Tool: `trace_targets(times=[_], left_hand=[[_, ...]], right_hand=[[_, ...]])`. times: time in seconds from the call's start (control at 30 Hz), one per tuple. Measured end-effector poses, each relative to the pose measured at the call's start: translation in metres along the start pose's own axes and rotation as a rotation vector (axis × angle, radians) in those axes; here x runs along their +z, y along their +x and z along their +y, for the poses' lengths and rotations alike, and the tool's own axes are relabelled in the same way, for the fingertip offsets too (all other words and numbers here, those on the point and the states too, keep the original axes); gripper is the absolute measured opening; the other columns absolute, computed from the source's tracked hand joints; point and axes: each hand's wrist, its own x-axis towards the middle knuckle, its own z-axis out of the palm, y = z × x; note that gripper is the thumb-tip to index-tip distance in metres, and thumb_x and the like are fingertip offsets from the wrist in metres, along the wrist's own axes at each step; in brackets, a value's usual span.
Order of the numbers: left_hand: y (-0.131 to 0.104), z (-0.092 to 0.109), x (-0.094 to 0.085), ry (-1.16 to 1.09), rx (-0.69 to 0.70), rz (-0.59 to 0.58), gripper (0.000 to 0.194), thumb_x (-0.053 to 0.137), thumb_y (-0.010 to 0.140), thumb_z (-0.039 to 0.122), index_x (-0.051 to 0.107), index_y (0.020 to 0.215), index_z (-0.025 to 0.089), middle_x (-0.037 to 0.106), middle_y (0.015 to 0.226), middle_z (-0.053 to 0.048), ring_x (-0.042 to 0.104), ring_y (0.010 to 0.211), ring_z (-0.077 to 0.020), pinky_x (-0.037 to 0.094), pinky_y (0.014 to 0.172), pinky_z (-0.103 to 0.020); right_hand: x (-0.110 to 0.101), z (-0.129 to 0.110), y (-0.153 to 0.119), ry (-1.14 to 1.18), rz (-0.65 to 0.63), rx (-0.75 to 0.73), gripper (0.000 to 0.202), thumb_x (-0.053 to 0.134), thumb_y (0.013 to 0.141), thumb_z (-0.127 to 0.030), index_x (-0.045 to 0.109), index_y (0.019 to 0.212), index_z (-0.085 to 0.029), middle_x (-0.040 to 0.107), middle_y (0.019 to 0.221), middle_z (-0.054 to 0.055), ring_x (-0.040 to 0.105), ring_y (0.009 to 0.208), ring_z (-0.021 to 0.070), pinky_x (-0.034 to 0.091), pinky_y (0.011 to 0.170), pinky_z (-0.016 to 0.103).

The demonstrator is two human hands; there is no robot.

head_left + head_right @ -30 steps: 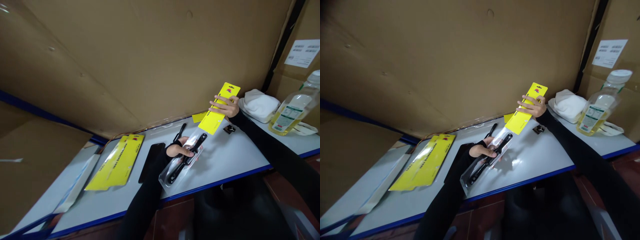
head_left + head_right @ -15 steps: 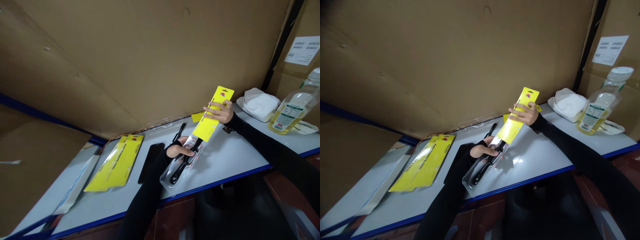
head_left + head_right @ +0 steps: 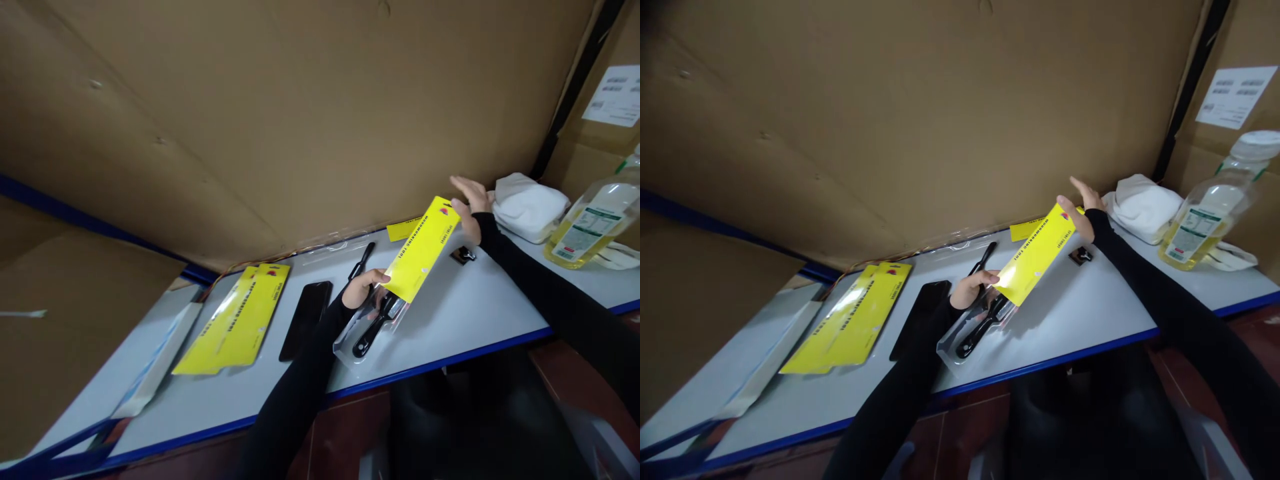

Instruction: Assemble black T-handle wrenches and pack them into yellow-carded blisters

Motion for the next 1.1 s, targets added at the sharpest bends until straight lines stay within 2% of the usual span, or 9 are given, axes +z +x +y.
trace_targets(times=[0.07, 0.17, 0.23, 0.3, 0.5, 0.63, 0.73, 0.9, 1.1], left_hand=[[0.004, -0.007, 0.003, 0.004, -0.026, 0.079, 0.04, 0.076, 0.072, 0.031, 0.081, 0.105, 0.01, 0.074, 0.059, -0.011, 0.074, 0.054, -0.0343, 0.059, 0.044, -0.036], [0.007, -0.015, 0.012, -0.061, -0.013, 0.129, 0.04, 0.079, 0.079, 0.041, 0.081, 0.105, 0.011, 0.077, 0.067, -0.013, 0.08, 0.069, -0.0361, 0.063, 0.056, -0.037], [0.005, -0.014, 0.021, -0.136, -0.02, 0.1, 0.051, 0.078, 0.081, 0.054, 0.08, 0.113, 0.013, 0.081, 0.08, -0.015, 0.082, 0.081, -0.0377, 0.065, 0.063, -0.038], [-0.001, -0.007, 0.026, -0.182, -0.013, 0.104, 0.064, 0.074, 0.083, 0.067, 0.078, 0.121, 0.016, 0.083, 0.09, -0.016, 0.082, 0.09, -0.039, 0.066, 0.067, -0.04], [-0.02, 0.026, 0.016, -0.238, 0.331, 0.034, 0.102, 0.066, 0.069, 0.094, 0.07, 0.133, 0.015, 0.077, 0.125, -0.025, 0.075, 0.117, -0.0451, 0.067, 0.082, -0.049], [-0.005, 0.016, 0.01, -0.175, 0.512, 0.069, 0.09, 0.089, 0.068, 0.069, 0.062, 0.138, 0.018, 0.073, 0.134, -0.024, 0.074, 0.118, -0.0461, 0.067, 0.085, -0.052], [0.012, 0.0, 0.012, -0.07, 0.626, 0.218, 0.091, 0.099, 0.067, 0.041, 0.055, 0.145, 0.023, 0.074, 0.134, -0.019, 0.079, 0.107, -0.0405, 0.069, 0.083, -0.048], [0.019, -0.005, 0.008, -0.004, 0.627, 0.275, 0.093, 0.099, 0.065, 0.05, 0.056, 0.141, 0.018, 0.079, 0.121, -0.018, 0.082, 0.089, -0.0391, 0.071, 0.066, -0.046], [0.015, 0.011, -0.009, 0.006, 0.667, 0.423, 0.07, 0.095, 0.07, 0.053, 0.067, 0.119, 0.012, 0.081, 0.105, -0.02, 0.082, 0.088, -0.0382, 0.069, 0.055, -0.034]], right_hand=[[0.0, -0.004, -0.004, 0.333, -0.058, 0.192, 0.058, 0.074, 0.088, -0.065, 0.071, 0.131, -0.026, 0.078, 0.122, 0.014, 0.069, 0.124, 0.0393, 0.061, 0.096, 0.061], [0.015, -0.022, -0.024, 0.689, -0.422, 0.385, 0.06, 0.098, 0.066, -0.052, 0.075, 0.112, -0.022, 0.08, 0.09, 0.011, 0.078, 0.084, 0.0316, 0.07, 0.068, 0.047], [0.027, -0.034, -0.036, 0.791, -0.624, 0.435, 0.065, 0.103, 0.059, -0.044, 0.073, 0.112, -0.02, 0.08, 0.087, 0.009, 0.077, 0.071, 0.026, 0.069, 0.055, 0.039], [0.033, -0.039, -0.041, 0.845, -0.697, 0.459, 0.069, 0.103, 0.06, -0.041, 0.071, 0.117, -0.019, 0.081, 0.092, 0.009, 0.077, 0.068, 0.0236, 0.066, 0.045, 0.032], [0.004, -0.013, -0.014, 0.832, -0.421, 0.557, 0.078, 0.107, 0.054, -0.034, 0.069, 0.12, -0.018, 0.082, 0.106, 0.015, 0.078, 0.075, 0.0246, 0.064, 0.041, 0.028], [-0.018, -0.007, -0.006, 0.786, -0.216, 0.549, 0.086, 0.109, 0.043, -0.031, 0.067, 0.117, -0.02, 0.08, 0.108, 0.014, 0.078, 0.076, 0.0262, 0.064, 0.042, 0.031], [-0.013, -0.012, -0.014, 0.757, -0.194, 0.531, 0.086, 0.11, 0.037, -0.033, 0.066, 0.111, -0.02, 0.08, 0.101, 0.011, 0.077, 0.075, 0.0247, 0.065, 0.048, 0.031], [0.006, -0.017, -0.029, 0.708, -0.216, 0.502, 0.088, 0.109, 0.037, -0.043, 0.067, 0.111, -0.022, 0.08, 0.104, 0.009, 0.078, 0.083, 0.0249, 0.07, 0.072, 0.039], [0.01, -0.019, -0.029, 0.73, -0.235, 0.499, 0.084, 0.103, 0.052, -0.059, 0.066, 0.119, -0.023, 0.08, 0.103, 0.01, 0.078, 0.081, 0.0247, 0.068, 0.062, 0.035]])
